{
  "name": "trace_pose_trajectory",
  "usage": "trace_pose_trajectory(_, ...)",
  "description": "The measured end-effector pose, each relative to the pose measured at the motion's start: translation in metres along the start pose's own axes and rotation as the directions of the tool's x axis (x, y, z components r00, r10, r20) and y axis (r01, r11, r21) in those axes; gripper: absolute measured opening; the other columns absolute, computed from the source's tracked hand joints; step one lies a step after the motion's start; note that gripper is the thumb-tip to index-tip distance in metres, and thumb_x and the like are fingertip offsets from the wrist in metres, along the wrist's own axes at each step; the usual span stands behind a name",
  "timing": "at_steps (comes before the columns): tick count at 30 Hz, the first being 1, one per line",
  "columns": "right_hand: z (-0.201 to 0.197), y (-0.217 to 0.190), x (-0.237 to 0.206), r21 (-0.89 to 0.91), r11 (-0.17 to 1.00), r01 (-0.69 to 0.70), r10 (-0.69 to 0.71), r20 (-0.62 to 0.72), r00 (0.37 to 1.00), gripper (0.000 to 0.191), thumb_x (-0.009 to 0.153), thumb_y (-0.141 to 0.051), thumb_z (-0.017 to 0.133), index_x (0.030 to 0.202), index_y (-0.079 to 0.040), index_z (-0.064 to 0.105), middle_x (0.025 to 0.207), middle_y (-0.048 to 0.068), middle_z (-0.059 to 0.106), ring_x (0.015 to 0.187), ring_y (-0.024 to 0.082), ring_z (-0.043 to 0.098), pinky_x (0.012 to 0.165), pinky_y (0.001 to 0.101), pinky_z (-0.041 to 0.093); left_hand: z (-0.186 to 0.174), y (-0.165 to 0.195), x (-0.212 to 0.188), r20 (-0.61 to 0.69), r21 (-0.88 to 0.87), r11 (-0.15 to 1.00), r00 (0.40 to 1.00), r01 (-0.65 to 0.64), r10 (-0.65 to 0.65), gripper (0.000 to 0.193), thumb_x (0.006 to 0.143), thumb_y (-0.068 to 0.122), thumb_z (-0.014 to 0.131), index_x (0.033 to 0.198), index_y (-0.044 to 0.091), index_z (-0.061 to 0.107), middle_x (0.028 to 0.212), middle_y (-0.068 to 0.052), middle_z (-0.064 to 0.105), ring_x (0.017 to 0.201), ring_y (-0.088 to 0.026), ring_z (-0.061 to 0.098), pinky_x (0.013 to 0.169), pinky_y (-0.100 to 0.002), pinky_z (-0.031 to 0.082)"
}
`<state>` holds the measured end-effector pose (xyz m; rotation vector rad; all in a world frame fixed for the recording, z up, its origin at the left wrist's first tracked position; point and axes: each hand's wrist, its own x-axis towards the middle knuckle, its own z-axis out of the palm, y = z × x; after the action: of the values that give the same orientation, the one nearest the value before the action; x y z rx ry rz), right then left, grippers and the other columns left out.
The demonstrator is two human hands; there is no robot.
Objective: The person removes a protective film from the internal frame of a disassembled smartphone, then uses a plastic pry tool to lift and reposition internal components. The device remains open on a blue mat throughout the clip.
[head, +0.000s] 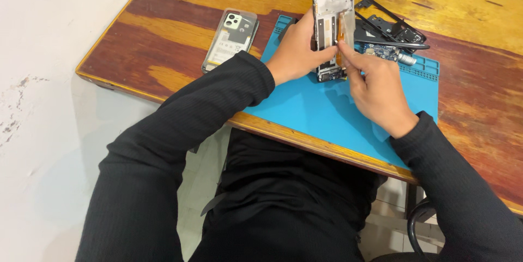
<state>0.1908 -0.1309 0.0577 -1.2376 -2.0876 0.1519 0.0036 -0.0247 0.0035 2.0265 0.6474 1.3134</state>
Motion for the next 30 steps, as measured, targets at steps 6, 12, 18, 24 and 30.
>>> trace_pose_trajectory(6,-0.004,-0.001,-0.002,0.034,0.999,0.029,-0.029,-0.013,1.000,0.033,0.103,-0.002,0.060,0.135,-0.001,0.066,0.094,0.026,0.069,0.073,0.036,0.068,0.063,0.0393,0.051,0.000,0.000,0.000,0.060,0.011,0.999,0.998,-0.030,0.029,0.084,0.088,0.018,0.083,0.151,0.001,0.030,0.126,-0.017,0.071,0.113,-0.026,0.075,0.096,-0.036,0.061)
trace_pose_trajectory(12,-0.005,-0.005,-0.003,0.044,0.997,-0.064,0.062,0.045,0.997,0.040,0.097,0.001,0.058,0.135,-0.003,0.067,0.087,0.027,0.067,0.066,0.034,0.068,0.062,0.0393,0.051,0.000,0.000,0.000,0.026,0.024,1.000,1.000,-0.008,0.008,0.081,0.085,0.016,0.081,0.149,0.000,0.033,0.122,-0.017,0.073,0.109,-0.026,0.076,0.095,-0.036,0.061)
trace_pose_trajectory(18,-0.007,-0.009,-0.003,0.029,0.997,-0.067,0.066,0.054,0.996,0.040,0.096,0.002,0.058,0.135,-0.002,0.066,0.087,0.028,0.066,0.069,0.036,0.069,0.063,0.0405,0.051,0.001,0.002,-0.002,0.030,0.023,0.999,0.999,-0.027,0.026,0.079,0.088,0.012,0.079,0.150,0.000,0.031,0.125,-0.018,0.072,0.112,-0.027,0.076,0.095,-0.037,0.061)
trace_pose_trajectory(24,-0.008,-0.013,-0.004,0.014,0.999,-0.036,0.035,0.038,0.999,0.038,0.097,0.003,0.060,0.134,0.000,0.066,0.089,0.030,0.065,0.074,0.040,0.068,0.064,0.0422,0.051,0.004,0.014,-0.005,-0.008,-0.046,0.998,0.999,-0.047,0.047,0.076,0.094,0.010,0.075,0.155,-0.001,0.031,0.122,-0.018,0.075,0.106,-0.023,0.079,0.085,-0.032,0.065)
trace_pose_trajectory(30,-0.008,-0.015,-0.003,-0.039,0.999,0.038,-0.037,0.018,0.999,0.040,0.097,0.005,0.061,0.136,0.001,0.065,0.083,0.027,0.065,0.071,0.041,0.064,0.064,0.0451,0.048,0.003,0.025,-0.006,-0.042,0.041,0.998,0.998,-0.051,0.053,0.070,0.095,0.011,0.071,0.154,0.000,0.035,0.105,-0.015,0.079,0.074,-0.015,0.077,0.064,-0.027,0.060)
